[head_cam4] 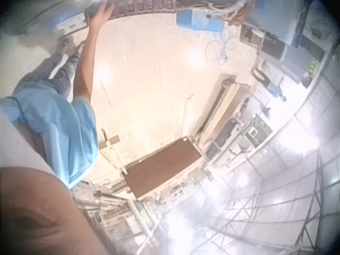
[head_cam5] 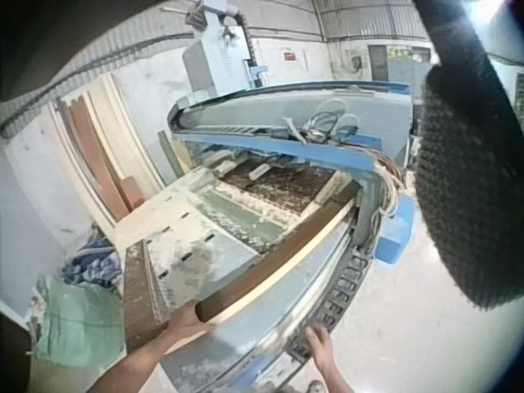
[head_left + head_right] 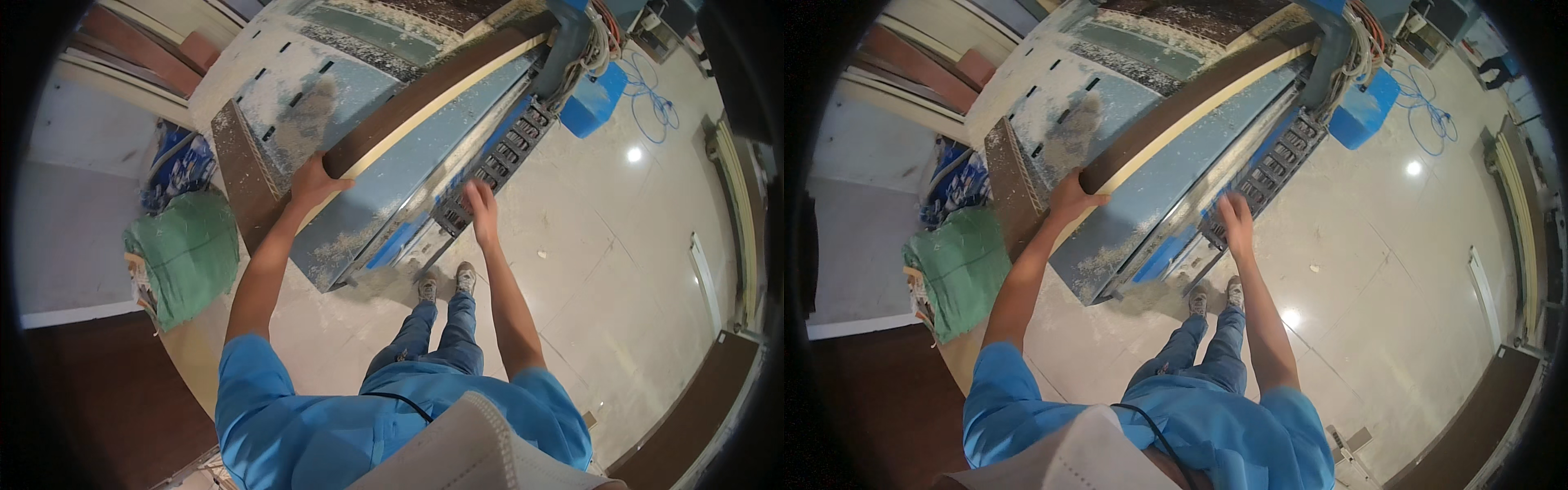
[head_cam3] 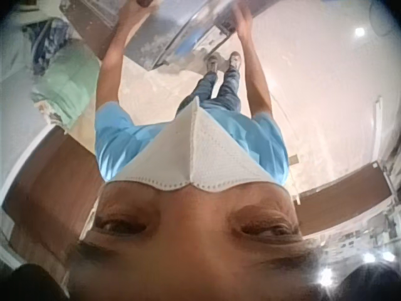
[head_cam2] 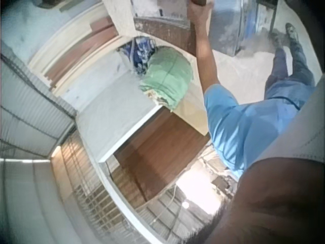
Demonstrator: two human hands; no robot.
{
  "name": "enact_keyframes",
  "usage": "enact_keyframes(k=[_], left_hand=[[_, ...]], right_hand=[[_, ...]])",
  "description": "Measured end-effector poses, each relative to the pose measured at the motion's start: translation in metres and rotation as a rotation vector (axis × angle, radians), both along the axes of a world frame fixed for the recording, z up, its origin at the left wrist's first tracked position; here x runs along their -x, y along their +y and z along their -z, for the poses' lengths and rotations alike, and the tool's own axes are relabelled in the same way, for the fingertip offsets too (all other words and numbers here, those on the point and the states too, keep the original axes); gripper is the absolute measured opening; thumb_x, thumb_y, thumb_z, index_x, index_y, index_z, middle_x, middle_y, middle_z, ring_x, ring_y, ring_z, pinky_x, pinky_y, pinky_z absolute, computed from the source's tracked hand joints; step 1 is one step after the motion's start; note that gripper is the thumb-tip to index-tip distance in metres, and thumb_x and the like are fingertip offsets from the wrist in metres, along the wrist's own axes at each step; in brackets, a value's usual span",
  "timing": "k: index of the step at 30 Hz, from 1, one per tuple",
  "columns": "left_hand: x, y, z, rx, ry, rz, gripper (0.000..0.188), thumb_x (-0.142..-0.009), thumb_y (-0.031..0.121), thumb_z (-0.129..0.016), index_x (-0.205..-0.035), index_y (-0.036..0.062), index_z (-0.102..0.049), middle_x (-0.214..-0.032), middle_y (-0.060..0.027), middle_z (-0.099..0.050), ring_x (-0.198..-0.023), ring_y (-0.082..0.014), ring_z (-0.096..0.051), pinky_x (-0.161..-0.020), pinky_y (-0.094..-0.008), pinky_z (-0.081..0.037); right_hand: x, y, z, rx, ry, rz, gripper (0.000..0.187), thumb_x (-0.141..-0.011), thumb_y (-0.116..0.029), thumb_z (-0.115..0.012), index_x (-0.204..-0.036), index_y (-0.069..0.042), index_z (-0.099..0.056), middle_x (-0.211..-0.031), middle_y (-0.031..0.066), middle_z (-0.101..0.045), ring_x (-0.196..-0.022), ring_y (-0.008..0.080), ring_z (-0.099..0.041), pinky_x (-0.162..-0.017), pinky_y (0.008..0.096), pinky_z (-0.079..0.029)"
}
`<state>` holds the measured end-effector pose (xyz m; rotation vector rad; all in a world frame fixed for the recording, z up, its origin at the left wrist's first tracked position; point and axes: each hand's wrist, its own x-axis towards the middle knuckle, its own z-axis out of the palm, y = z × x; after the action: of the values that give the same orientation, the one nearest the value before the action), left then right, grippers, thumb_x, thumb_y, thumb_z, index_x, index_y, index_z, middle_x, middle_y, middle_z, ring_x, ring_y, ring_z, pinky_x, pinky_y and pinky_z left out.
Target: The person uses a blue air hose to blow dust and debris off a large machine and a wooden panel. They move the panel to different locations, wipe it with a cloth, and handle a small paper label.
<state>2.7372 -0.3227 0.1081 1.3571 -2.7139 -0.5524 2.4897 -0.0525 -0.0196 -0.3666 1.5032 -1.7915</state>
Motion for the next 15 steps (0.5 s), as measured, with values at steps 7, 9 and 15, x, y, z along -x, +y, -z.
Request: enact_keyframes(k=[7, 9, 15], left_hand=[[0.024, -0.007, 0.002, -0.045, 0.038, -0.001, 0.085, -0.056, 0.046, -0.090, -0.123, 0.0015, -0.061, -0.114, -0.0187, -0.068, -0.107, -0.0347, -0.066, -0.091, -0.0432, -0.051], [0.030, -0.001, -0.007, -0.124, 0.084, -0.018, 0.089, -0.056, 0.051, -0.088, -0.124, 0.0009, -0.060, -0.119, -0.0195, -0.065, -0.111, -0.0353, -0.063, -0.095, -0.0442, -0.049], [0.048, 0.002, 0.002, -0.006, 0.038, -0.028, 0.080, -0.057, 0.040, -0.090, -0.120, 0.0009, -0.062, -0.114, -0.0206, -0.066, -0.107, -0.0356, -0.065, -0.090, -0.0464, -0.050]], right_hand=[[0.067, -0.222, -0.035, 0.126, -0.196, 0.034, 0.058, -0.088, -0.040, -0.071, -0.111, 0.012, -0.060, -0.096, 0.0134, -0.066, -0.080, 0.0194, -0.063, -0.071, 0.0320, -0.052], [0.065, -0.242, -0.035, 0.127, -0.219, 0.231, 0.043, -0.086, -0.029, -0.076, -0.102, 0.010, -0.065, -0.085, 0.0109, -0.067, -0.071, 0.0192, -0.063, -0.064, 0.0309, -0.050], [0.092, -0.219, -0.062, -0.062, -0.011, -0.007, 0.037, -0.092, -0.028, -0.068, -0.087, 0.008, -0.068, -0.070, 0.0128, -0.068, -0.054, 0.0213, -0.066, -0.048, 0.0329, -0.052]])
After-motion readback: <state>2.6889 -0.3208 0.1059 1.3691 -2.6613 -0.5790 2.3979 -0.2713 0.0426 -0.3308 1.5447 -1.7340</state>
